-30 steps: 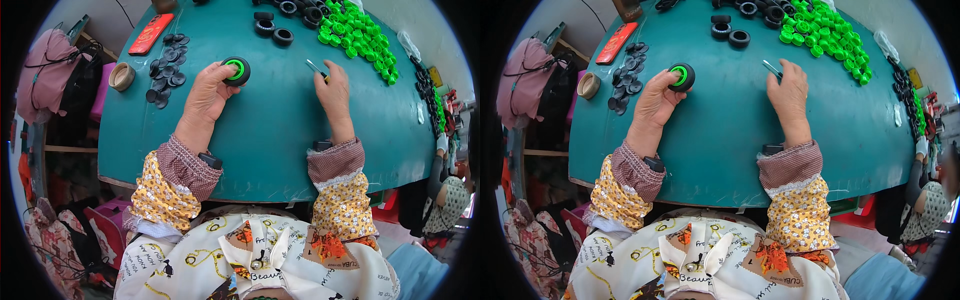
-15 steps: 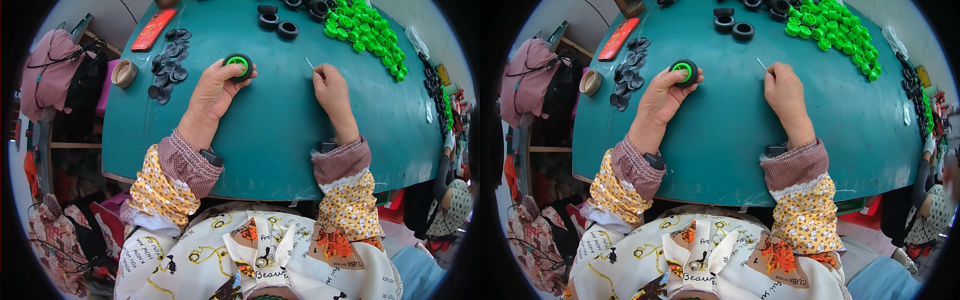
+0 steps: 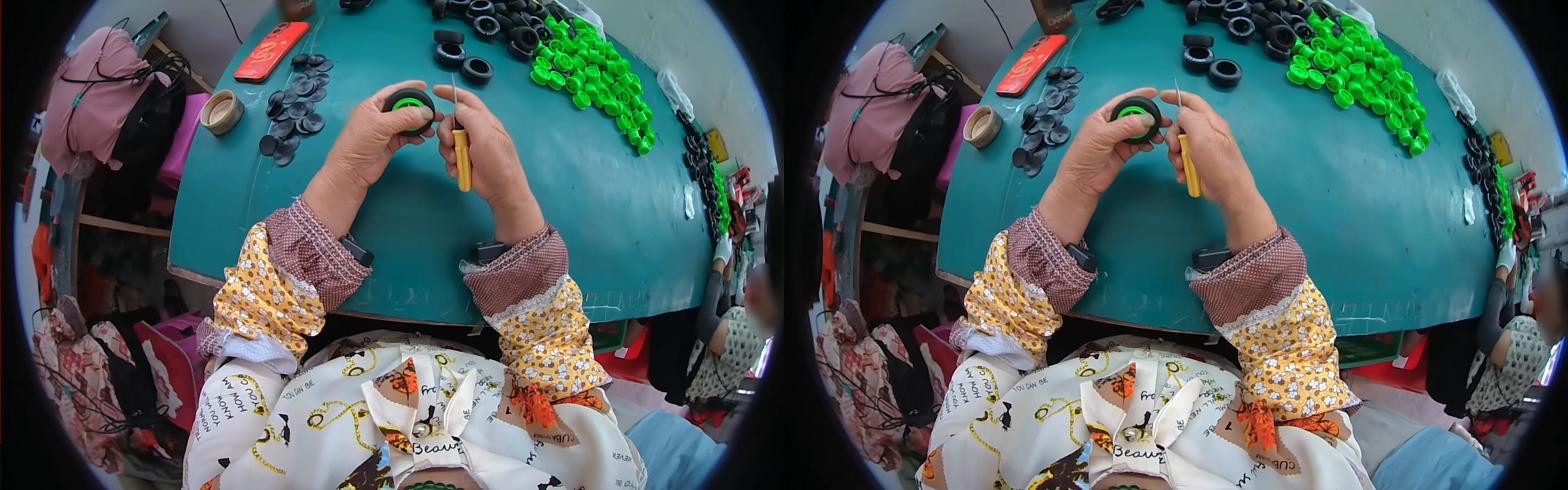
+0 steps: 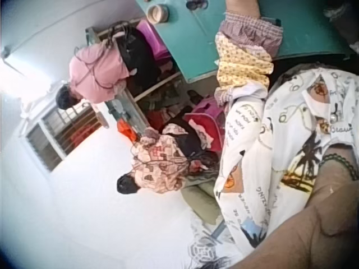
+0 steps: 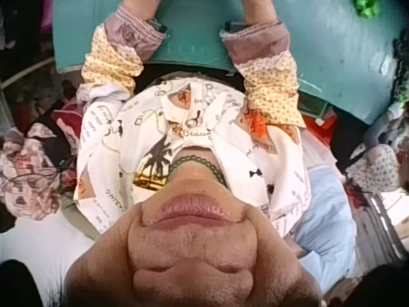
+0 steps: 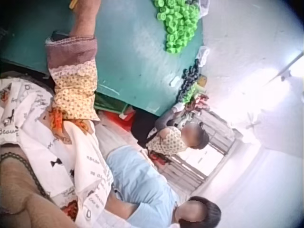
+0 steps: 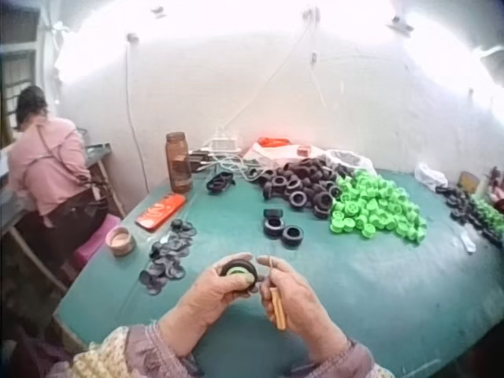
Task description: The person is assembling toy car tires by fitting the rubber tire onto the plastic rim and adding a hubcap.
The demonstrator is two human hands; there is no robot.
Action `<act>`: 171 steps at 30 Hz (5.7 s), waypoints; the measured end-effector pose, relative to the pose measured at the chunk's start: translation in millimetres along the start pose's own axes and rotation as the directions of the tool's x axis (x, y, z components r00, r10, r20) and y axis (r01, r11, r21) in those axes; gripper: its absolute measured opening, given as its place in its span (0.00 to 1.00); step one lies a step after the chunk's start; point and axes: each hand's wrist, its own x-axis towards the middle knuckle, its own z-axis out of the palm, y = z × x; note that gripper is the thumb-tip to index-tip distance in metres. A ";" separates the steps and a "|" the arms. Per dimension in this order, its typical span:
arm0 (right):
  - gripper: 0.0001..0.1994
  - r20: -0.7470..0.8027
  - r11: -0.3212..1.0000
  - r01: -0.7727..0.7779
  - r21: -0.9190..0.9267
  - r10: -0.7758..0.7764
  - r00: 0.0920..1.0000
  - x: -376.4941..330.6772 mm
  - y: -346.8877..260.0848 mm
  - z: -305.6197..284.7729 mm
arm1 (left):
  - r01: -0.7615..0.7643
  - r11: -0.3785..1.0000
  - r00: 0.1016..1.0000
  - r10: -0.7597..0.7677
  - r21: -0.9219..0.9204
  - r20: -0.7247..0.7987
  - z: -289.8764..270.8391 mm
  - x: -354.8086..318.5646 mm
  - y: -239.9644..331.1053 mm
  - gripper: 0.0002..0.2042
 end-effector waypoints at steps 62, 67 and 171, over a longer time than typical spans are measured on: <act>0.17 -0.031 0.870 0.091 -0.484 -0.121 0.992 -21.8 32.8 -2.0 | -0.020 0.842 0.994 0.076 0.538 -0.082 2.0 -3.1 -14.5 0.13; 0.17 0.000 0.859 0.120 -0.497 -0.138 0.990 -20.0 30.9 -4.9 | -0.091 0.784 0.990 0.138 0.614 -0.030 -1.1 -2.7 -16.4 0.13; 0.10 -0.033 0.733 0.253 -0.631 -0.352 0.935 -28.3 32.3 9.6 | -0.205 0.572 0.974 0.042 0.794 0.222 -3.1 -1.9 -10.9 0.12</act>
